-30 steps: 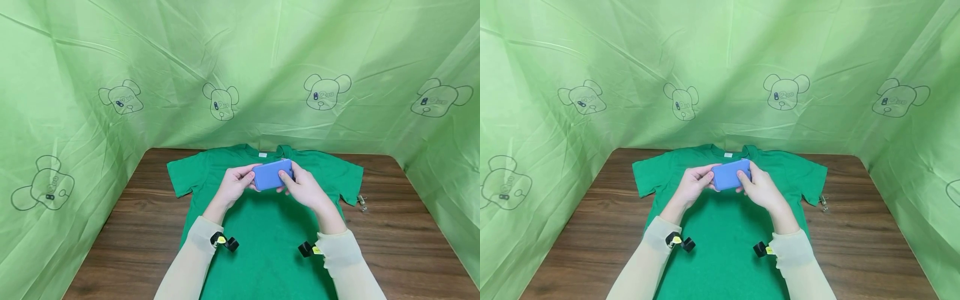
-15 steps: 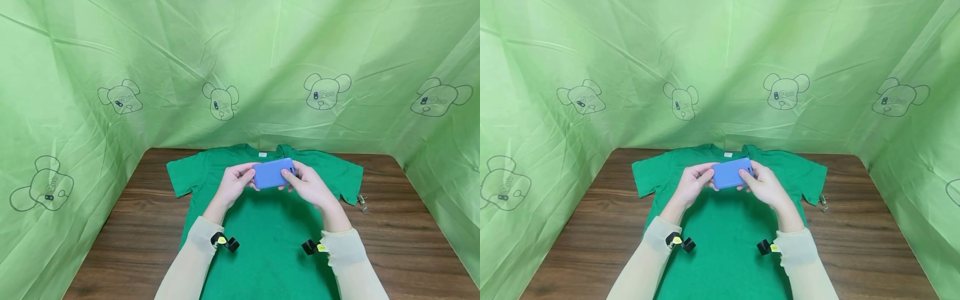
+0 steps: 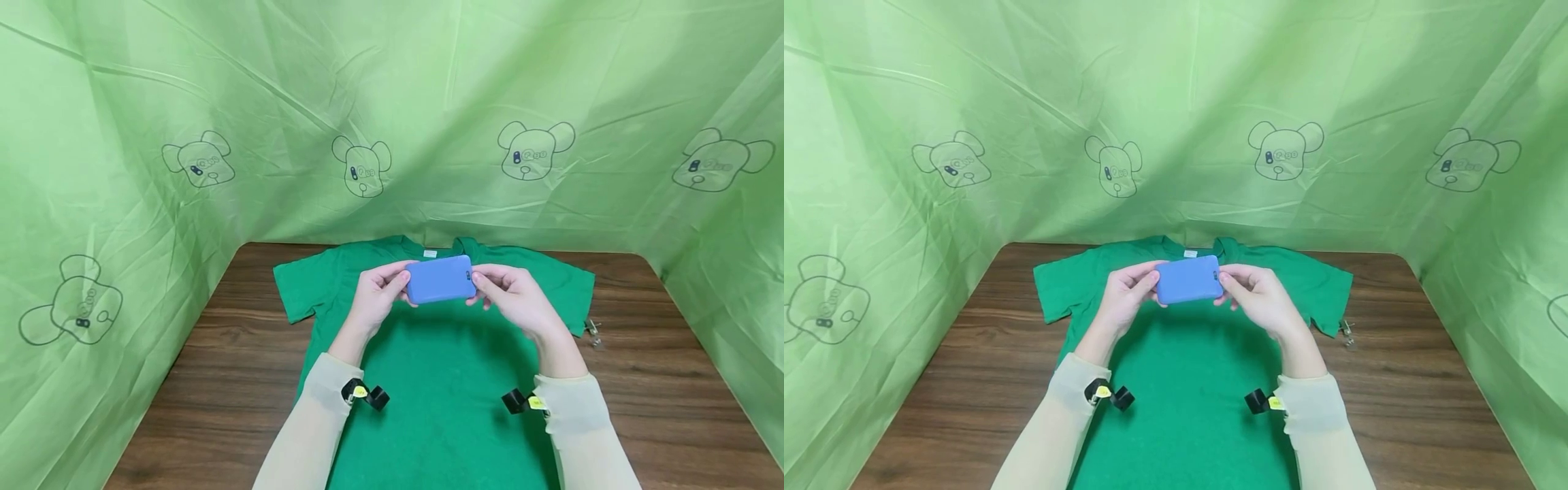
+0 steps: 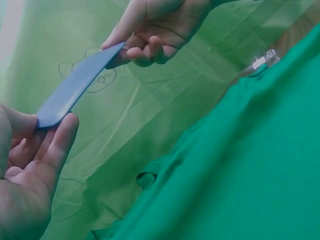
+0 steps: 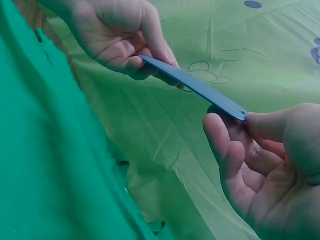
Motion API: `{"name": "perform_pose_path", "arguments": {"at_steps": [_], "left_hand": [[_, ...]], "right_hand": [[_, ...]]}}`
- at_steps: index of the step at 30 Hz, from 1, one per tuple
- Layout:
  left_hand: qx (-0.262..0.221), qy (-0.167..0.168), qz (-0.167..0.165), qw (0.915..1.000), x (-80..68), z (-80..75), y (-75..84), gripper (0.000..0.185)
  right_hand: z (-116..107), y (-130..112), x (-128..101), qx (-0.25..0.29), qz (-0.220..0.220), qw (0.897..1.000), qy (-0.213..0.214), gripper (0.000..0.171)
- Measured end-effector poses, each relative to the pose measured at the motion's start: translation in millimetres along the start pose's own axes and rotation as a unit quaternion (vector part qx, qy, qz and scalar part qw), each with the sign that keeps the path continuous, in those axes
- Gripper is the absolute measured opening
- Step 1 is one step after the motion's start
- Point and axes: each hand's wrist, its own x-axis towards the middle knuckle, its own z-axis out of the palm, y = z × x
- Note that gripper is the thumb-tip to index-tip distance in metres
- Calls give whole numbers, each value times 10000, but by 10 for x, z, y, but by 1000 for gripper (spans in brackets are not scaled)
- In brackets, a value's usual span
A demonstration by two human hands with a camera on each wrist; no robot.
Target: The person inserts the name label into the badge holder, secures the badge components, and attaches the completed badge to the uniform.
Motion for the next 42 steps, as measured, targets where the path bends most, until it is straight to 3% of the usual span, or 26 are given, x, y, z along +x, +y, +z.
{"name": "perform_pose_path", "arguments": {"at_steps": [9, 21, 32, 42], "left_hand": [[24, -89, 40, 9999, -12, 27, 13, 30], [124, 7, 56, 9999, -18, 44, 25, 28], [192, -66, -129, 9997, -3, 48, 5, 29], [1076, -246, -284, 9935, -8, 56, 14, 38]], "right_hand": [[-1, 11, -15, -148, -29, 9996, 234, 33], [-8, -22, -21, -321, -40, 9992, 225, 33], [-26, -27, -26, -605, 16, 9977, 301, 32], [4, -30, -26, -819, -82, 9955, 470, 30]]}}
